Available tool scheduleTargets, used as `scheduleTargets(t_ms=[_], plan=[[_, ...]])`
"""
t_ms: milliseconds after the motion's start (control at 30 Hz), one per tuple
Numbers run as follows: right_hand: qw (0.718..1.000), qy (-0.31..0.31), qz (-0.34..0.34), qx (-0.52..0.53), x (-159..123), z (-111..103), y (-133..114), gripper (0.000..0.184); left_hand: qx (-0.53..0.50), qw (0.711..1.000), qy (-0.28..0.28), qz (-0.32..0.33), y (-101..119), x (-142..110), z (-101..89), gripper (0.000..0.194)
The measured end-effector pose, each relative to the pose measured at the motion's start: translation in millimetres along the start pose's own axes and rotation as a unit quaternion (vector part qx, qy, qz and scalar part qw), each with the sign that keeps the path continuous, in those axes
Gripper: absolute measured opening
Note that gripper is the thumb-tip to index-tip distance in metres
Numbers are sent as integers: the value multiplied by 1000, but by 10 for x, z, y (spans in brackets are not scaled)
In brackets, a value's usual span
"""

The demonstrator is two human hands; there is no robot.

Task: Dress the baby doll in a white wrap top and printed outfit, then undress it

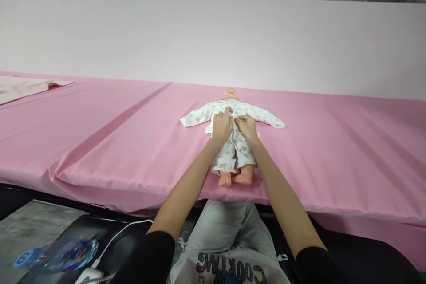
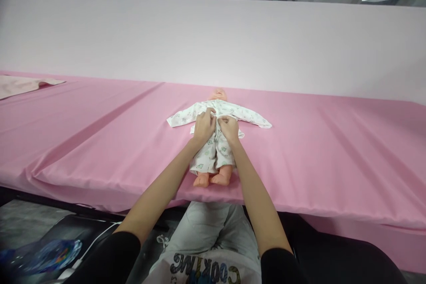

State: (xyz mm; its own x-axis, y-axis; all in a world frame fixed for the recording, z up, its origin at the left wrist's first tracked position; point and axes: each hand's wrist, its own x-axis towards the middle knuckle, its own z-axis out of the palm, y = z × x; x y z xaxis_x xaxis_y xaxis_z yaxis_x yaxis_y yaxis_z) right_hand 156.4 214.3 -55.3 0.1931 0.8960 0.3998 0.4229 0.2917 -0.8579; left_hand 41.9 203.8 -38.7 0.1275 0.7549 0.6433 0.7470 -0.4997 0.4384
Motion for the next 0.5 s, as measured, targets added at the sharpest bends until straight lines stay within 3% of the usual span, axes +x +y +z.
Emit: scheduleTargets(t_ms=[100, 200, 300, 500], plan=[[1000, 8, 16, 6, 5, 17, 11, 22, 66, 997, -17, 32, 54, 4, -10, 26], [999, 44, 10, -15, -31, 24, -39, 19, 42, 998, -20, 36, 50, 3, -8, 29], [995, 72, -32, -68, -98, 24, -118, 15, -10, 1000, -8, 27, -3, -3, 11, 29], [978, 49, -128, -159, -213, 12, -219, 23, -37, 999, -12, 17, -68, -12, 33, 31]])
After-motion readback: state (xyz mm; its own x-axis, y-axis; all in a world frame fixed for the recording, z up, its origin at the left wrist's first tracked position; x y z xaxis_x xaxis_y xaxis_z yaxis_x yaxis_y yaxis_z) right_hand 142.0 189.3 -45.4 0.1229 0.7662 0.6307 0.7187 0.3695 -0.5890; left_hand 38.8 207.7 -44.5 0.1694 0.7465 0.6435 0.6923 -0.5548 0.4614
